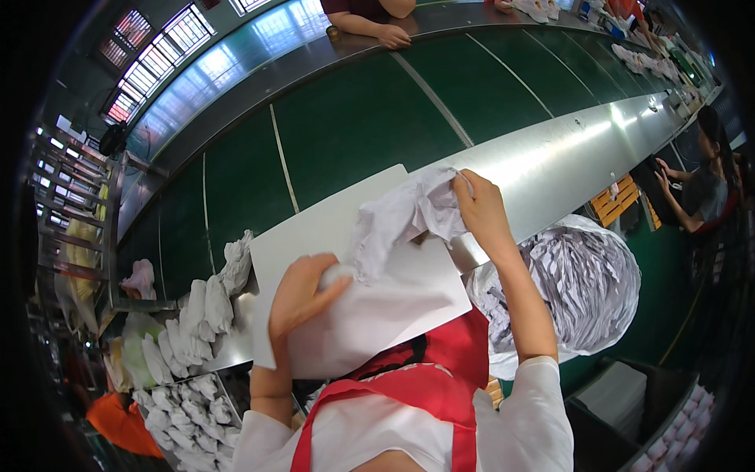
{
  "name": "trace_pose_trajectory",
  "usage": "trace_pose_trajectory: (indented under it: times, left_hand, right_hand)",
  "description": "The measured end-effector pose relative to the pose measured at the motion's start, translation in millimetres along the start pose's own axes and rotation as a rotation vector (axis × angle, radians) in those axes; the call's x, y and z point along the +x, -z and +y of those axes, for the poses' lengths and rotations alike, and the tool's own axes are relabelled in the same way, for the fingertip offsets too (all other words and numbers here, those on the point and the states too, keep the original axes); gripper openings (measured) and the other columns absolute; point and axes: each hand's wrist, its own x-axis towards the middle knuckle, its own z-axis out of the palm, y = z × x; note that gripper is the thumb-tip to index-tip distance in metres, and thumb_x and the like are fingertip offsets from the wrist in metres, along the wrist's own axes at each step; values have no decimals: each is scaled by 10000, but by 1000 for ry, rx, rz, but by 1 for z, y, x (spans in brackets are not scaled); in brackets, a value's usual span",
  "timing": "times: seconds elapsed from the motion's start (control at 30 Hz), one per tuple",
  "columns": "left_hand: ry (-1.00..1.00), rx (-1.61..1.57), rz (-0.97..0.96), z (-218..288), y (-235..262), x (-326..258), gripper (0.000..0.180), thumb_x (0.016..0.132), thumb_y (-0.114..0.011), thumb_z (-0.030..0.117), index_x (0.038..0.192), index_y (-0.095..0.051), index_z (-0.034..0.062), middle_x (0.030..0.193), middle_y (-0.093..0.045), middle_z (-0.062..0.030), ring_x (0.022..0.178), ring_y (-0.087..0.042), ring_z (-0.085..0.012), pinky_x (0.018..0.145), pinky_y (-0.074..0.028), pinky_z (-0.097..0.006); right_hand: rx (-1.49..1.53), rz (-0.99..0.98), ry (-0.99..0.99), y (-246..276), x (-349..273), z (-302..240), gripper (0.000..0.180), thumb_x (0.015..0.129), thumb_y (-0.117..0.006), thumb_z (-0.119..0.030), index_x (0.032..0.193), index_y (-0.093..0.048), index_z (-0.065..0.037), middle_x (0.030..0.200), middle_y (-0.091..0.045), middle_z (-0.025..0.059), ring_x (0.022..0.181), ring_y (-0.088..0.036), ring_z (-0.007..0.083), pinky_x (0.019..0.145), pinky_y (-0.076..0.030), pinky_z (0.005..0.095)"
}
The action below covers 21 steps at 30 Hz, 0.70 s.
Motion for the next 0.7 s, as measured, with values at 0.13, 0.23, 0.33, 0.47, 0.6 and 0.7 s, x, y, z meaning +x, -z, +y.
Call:
trace_pose_trajectory:
  times: [0.13,0.23,0.33,0.47,0.6,0.7]
  left_hand:
    - [-316,-157,-409,44,30,-19,250,775,-667,263,824,-582,32,703,-534,-139,647,-483,-325,616,-402,-364]
    - [-452,-307,-539,75,42,-9,211,785,-667,191,846,-574,12,785,-582,-125,742,-534,-310,675,-430,-365]
    - [-402,-179,-100,66,15,10,231,800,-641,147,940,-567,-20,1154,-564,-177,1007,-547,-349,868,-440,-370]
    - [-249,158,316,36,11,29,223,813,-617,152,950,-559,-15,1223,-517,-192,1091,-518,-346,915,-409,-384]
    - [-382,194,243,18,-1,27,213,825,-611,189,928,-552,11,1107,-564,-187,1027,-542,-331,908,-408,-387]
    - [-250,-2,183,19,-9,30,217,824,-623,227,879,-541,33,907,-595,-150,862,-576,-318,813,-446,-400]
  right_hand:
    - [-189,-3,15,-12,1,-10,321,928,-446,-255,812,-574,15,646,-559,221,605,-551,374,574,-430,412]
    - [-172,-120,35,-27,-7,-25,311,925,-454,-261,845,-587,8,667,-562,216,626,-527,352,593,-428,406]
    - [-41,-333,58,-32,-22,-52,275,909,-490,-245,899,-602,6,720,-572,187,622,-517,264,600,-428,346]
    - [182,-591,111,-25,-26,-61,260,872,-540,-244,922,-625,-3,796,-635,143,727,-584,215,663,-460,316]
    - [258,-661,-13,-25,-28,-69,260,840,-583,-203,988,-630,5,879,-653,115,799,-594,154,733,-463,274]
    - [251,-653,132,-21,-31,-59,308,846,-586,-219,1041,-615,19,924,-649,136,848,-602,174,770,-466,280]
